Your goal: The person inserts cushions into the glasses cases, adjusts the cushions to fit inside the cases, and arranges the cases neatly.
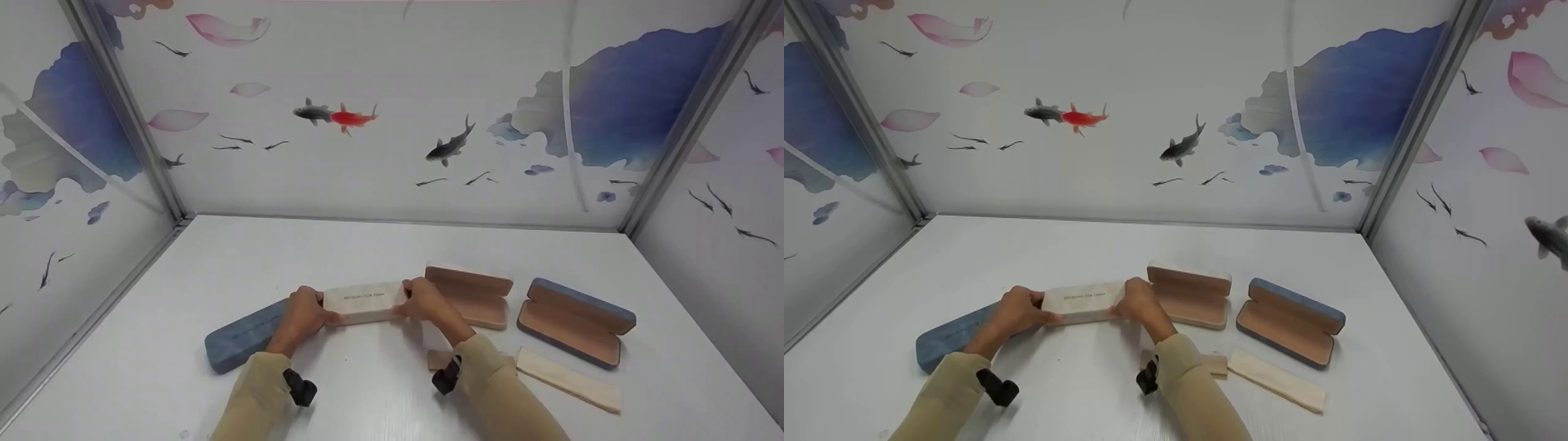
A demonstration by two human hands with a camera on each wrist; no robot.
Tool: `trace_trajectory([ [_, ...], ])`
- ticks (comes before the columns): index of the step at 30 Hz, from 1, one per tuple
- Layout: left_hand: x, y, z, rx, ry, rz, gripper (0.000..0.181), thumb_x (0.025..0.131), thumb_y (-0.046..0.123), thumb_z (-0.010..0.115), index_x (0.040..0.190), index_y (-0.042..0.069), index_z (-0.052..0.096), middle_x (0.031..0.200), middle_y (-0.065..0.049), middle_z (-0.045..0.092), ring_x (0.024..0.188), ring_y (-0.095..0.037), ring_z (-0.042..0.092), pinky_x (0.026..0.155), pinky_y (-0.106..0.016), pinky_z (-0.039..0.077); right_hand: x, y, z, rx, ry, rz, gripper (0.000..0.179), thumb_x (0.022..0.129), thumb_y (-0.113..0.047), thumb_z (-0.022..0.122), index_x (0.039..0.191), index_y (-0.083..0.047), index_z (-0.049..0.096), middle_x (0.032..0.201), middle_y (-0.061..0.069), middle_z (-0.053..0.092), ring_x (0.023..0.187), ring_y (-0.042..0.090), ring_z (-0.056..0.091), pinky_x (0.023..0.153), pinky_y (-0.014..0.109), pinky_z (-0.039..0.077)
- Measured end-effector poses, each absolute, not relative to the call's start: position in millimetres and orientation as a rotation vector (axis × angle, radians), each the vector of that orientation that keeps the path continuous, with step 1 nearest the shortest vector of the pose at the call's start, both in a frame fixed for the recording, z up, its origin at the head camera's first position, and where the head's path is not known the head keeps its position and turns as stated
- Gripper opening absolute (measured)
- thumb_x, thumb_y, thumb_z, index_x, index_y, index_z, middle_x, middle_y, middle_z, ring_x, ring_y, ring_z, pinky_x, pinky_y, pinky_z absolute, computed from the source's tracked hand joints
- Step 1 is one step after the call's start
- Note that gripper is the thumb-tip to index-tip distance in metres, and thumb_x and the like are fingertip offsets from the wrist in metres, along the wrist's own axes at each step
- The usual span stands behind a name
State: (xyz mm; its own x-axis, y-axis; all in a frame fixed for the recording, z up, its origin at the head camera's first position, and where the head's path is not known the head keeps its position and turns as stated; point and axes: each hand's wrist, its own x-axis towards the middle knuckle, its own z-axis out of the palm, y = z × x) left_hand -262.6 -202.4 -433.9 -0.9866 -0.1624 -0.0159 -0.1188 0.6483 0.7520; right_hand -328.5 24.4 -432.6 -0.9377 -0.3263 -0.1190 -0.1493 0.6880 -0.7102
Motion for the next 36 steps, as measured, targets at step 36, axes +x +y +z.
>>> trace_trajectory([
  [36,-247,-140,-394,-0.028,-2.79,-1.22,0.046,0.099,0.024,0.064,0.136,-0.002,0.058,0.135,-0.025,0.062,0.129,-0.04,0.057,0.106,-0.051,0.048,-295,117,-399,-0.403,2.593,-1.435,0.03,0.094,-0.017,0.07,0.121,-0.004,0.071,0.121,0.014,0.071,0.112,0.026,0.066,0.091,0.038,0.057],
])
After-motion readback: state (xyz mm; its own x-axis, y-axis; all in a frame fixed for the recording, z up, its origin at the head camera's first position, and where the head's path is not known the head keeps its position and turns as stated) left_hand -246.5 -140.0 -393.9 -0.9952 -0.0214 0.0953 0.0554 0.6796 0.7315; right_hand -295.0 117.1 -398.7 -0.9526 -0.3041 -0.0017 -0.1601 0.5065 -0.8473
